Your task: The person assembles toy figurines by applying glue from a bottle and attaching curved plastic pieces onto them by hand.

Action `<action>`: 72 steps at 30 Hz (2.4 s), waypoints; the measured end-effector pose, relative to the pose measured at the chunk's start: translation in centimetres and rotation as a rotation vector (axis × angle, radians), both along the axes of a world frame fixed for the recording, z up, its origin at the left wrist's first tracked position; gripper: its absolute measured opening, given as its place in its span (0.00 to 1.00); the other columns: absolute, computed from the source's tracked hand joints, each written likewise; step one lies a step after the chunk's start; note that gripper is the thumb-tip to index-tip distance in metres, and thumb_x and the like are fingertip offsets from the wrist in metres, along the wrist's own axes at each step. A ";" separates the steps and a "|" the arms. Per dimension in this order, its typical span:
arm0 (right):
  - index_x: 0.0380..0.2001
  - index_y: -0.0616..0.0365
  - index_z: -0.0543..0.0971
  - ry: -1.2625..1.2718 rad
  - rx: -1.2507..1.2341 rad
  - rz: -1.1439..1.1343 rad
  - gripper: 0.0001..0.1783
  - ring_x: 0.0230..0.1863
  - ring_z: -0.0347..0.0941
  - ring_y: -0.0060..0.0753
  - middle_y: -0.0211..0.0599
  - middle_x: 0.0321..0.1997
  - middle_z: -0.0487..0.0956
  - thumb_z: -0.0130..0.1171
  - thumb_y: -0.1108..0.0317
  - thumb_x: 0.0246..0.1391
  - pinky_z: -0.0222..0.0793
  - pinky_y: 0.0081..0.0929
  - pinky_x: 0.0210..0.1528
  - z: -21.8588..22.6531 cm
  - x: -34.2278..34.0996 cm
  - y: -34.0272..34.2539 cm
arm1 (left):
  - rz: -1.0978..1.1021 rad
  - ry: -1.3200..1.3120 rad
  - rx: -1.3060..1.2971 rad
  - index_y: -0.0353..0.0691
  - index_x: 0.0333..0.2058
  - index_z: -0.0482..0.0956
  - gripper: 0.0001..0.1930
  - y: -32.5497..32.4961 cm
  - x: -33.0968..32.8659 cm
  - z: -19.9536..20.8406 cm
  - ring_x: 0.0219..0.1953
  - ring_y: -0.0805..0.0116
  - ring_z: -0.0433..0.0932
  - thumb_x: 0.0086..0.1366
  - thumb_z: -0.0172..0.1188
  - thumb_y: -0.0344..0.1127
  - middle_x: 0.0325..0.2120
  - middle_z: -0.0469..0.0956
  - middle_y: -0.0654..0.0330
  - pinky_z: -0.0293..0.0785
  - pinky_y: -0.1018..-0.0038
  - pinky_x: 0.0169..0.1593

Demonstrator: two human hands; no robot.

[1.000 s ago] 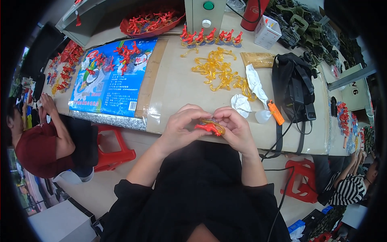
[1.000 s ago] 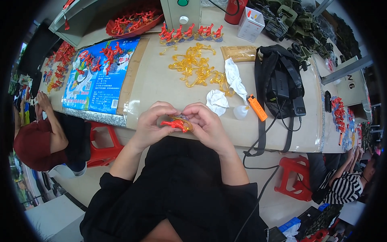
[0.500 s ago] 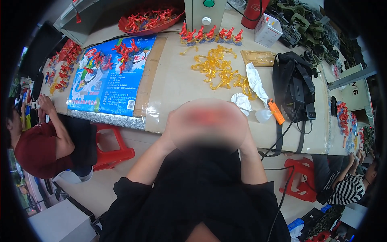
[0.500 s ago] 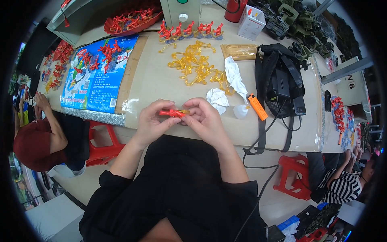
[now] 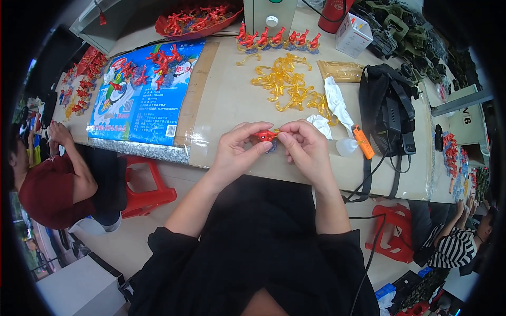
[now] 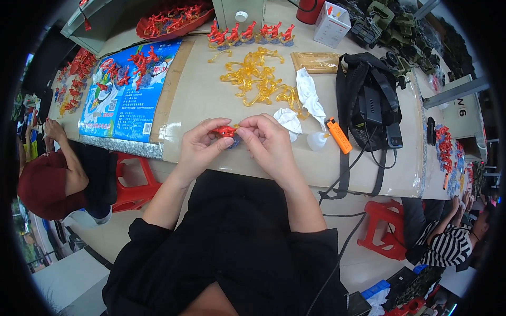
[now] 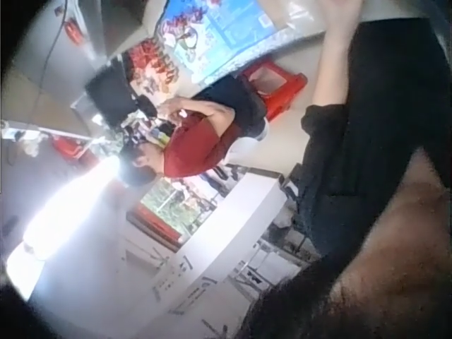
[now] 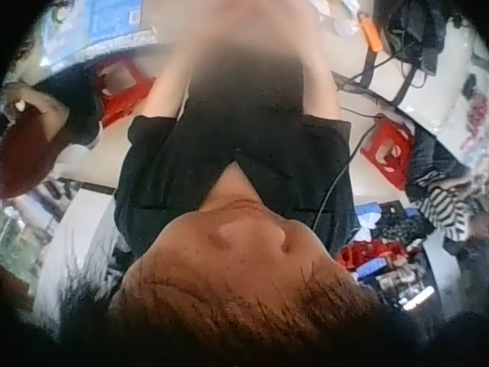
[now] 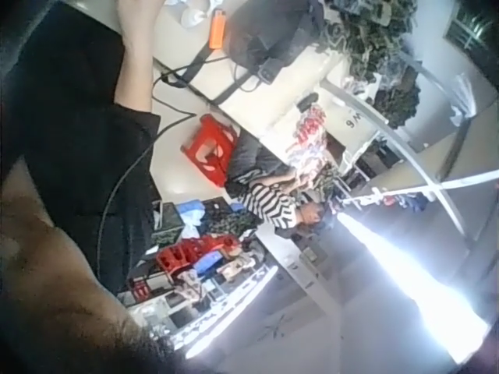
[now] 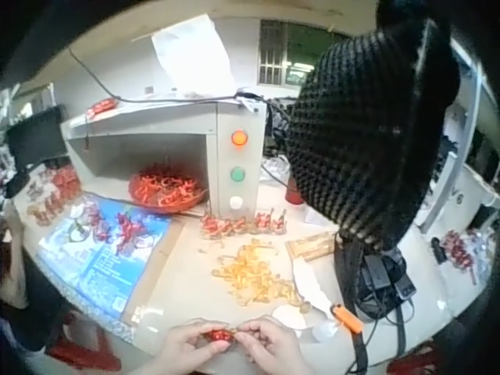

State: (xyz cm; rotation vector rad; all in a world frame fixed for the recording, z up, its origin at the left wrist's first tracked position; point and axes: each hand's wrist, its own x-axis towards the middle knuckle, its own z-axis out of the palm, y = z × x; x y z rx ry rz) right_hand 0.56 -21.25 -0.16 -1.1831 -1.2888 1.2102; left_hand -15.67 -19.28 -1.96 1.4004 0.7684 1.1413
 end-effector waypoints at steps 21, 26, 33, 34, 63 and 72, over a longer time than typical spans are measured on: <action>0.29 0.66 0.69 0.047 0.123 -0.124 0.04 0.20 0.67 0.17 0.34 0.29 0.67 0.49 0.75 0.51 0.67 0.14 0.19 -1.6 -1.5 0.5 | -0.013 -0.105 -0.182 0.31 0.40 0.69 0.12 0.6 0.7 0.4 0.36 0.77 0.72 0.55 0.54 0.22 0.35 0.72 0.59 0.71 0.81 0.41; 0.28 0.66 0.69 0.040 0.117 -0.132 0.03 0.20 0.68 0.17 0.34 0.29 0.67 0.49 0.75 0.51 0.67 0.14 0.19 -1.5 -1.5 0.4 | -0.016 -0.092 -0.199 0.30 0.39 0.69 0.12 0.6 0.8 0.5 0.36 0.77 0.72 0.55 0.54 0.22 0.34 0.72 0.59 0.71 0.81 0.41; 0.26 0.65 0.70 -0.021 0.155 -0.151 0.04 0.18 0.67 0.17 0.34 0.26 0.67 0.51 0.75 0.50 0.66 0.14 0.18 -1.5 -1.6 0.3 | -0.008 -0.114 -0.196 0.31 0.39 0.70 0.12 0.3 0.8 0.4 0.35 0.77 0.72 0.55 0.54 0.21 0.34 0.72 0.59 0.71 0.81 0.41; 0.26 0.65 0.70 -0.022 0.155 -0.151 0.04 0.18 0.67 0.17 0.34 0.26 0.67 0.51 0.75 0.50 0.66 0.14 0.18 -1.4 -1.6 0.3 | -0.009 -0.097 -0.189 0.31 0.39 0.70 0.12 0.3 0.8 0.3 0.35 0.77 0.72 0.55 0.54 0.21 0.34 0.72 0.59 0.70 0.81 0.41; 0.25 0.65 0.71 -0.228 0.369 -0.225 0.03 0.18 0.68 0.25 0.37 0.23 0.69 0.54 0.78 0.46 0.64 0.19 0.19 -1.7 -2.0 -0.1 | 0.118 0.064 0.074 0.35 0.35 0.75 0.10 0.1 1.1 -1.0 0.27 0.78 0.70 0.51 0.57 0.22 0.27 0.72 0.61 0.67 0.83 0.31; 0.27 0.66 0.72 -0.184 0.340 -0.221 0.05 0.19 0.69 0.18 0.34 0.24 0.70 0.55 0.79 0.44 0.65 0.14 0.20 -2.1 -1.6 0.1 | 0.144 0.004 -0.009 0.34 0.35 0.75 0.10 -0.1 1.2 -1.0 0.31 0.77 0.72 0.51 0.57 0.21 0.32 0.73 0.59 0.69 0.83 0.33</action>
